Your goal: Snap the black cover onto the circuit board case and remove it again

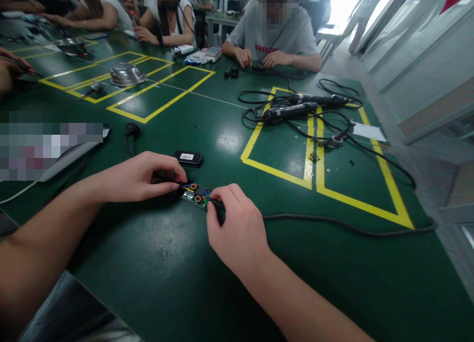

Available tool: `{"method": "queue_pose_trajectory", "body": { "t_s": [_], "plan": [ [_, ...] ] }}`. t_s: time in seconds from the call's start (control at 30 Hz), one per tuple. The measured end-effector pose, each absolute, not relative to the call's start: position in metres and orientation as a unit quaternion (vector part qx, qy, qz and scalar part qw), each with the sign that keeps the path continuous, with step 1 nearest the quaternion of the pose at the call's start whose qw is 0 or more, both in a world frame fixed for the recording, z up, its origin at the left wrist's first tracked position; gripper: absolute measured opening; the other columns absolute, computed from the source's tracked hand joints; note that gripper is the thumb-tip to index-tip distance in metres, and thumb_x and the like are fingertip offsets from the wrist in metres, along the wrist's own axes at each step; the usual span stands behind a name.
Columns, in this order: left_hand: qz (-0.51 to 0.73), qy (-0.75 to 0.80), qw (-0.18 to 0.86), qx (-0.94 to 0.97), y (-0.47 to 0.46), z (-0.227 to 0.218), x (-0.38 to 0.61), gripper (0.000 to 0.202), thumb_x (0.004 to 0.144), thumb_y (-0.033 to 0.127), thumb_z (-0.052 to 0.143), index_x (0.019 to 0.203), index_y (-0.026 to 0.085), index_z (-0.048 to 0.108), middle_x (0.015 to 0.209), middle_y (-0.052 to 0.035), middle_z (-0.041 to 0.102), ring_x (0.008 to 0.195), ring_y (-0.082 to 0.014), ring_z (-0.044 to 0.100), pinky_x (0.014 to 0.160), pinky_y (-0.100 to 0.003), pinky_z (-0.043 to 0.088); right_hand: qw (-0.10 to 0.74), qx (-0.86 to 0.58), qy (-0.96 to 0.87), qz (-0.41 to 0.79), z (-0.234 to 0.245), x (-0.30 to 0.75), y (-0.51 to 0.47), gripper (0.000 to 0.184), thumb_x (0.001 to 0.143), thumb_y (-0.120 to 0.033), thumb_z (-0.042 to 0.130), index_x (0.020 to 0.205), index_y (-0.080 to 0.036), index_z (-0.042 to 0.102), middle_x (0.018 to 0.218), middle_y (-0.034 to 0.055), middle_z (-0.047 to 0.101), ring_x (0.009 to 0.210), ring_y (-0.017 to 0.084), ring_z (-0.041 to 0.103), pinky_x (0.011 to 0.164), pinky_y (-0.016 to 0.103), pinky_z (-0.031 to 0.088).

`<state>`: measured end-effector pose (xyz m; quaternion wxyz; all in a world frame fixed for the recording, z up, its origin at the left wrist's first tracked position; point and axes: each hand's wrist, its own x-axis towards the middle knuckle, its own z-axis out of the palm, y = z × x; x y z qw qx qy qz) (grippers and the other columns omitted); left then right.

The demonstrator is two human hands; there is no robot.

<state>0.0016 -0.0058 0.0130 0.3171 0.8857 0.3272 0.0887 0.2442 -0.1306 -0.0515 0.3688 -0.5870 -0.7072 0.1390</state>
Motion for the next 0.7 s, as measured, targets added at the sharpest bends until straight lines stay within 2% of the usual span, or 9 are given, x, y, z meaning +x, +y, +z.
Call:
{"method": "queue_pose_trajectory", "body": {
  "t_s": [0.13,0.33,0.57,0.63,0.7],
  "plan": [
    [0.087,0.333,0.321,0.882,-0.005,0.011,0.002,0.019,0.097,0.037,0.070,0.096,0.020,0.079,0.092,-0.0019,0.080,0.081,-0.0169,0.070,0.080,-0.027,0.054,0.367,-0.587,-0.707,0.144,-0.052,0.245,-0.130,0.010,0.101,-0.019,0.062,0.098,-0.023,0.070,0.096,0.0070,0.075,0.081,0.022,0.072,0.071,0.035,0.055],
    [0.085,0.318,0.339,0.881,0.001,0.004,0.000,0.018,0.098,0.037,0.071,0.092,0.021,0.079,0.095,-0.0030,0.083,0.087,-0.0190,0.075,0.082,-0.028,0.056,0.355,-0.593,-0.713,0.118,-0.052,0.247,-0.128,0.016,0.100,-0.018,0.064,0.087,-0.025,0.070,0.093,0.0081,0.079,0.090,0.027,0.070,0.080,0.043,0.053],
    [0.089,0.312,0.302,0.896,0.000,0.004,0.001,0.013,0.098,0.030,0.072,0.092,0.022,0.080,0.097,-0.0035,0.083,0.091,-0.0196,0.075,0.088,-0.030,0.055,0.346,-0.594,-0.717,0.113,-0.056,0.247,-0.128,0.015,0.098,-0.014,0.066,0.089,-0.024,0.072,0.094,0.0046,0.079,0.089,0.025,0.071,0.081,0.041,0.046],
    [0.094,0.308,0.285,0.903,-0.001,0.004,0.003,0.013,0.097,0.029,0.071,0.090,0.023,0.080,0.098,-0.0043,0.082,0.096,-0.0212,0.074,0.093,-0.032,0.055,0.347,-0.595,-0.717,0.108,-0.057,0.248,-0.128,0.014,0.098,-0.015,0.066,0.090,-0.024,0.071,0.093,0.0047,0.078,0.089,0.026,0.070,0.082,0.041,0.044],
    [0.110,0.307,0.258,0.909,-0.003,0.002,0.006,0.014,0.096,0.029,0.072,0.086,0.023,0.080,0.109,-0.0066,0.081,0.107,-0.0244,0.073,0.105,-0.038,0.055,0.349,-0.594,-0.717,0.107,-0.057,0.247,-0.127,0.013,0.099,-0.016,0.065,0.090,-0.024,0.071,0.092,0.0049,0.078,0.088,0.026,0.070,0.082,0.041,0.044]
  ]
}}
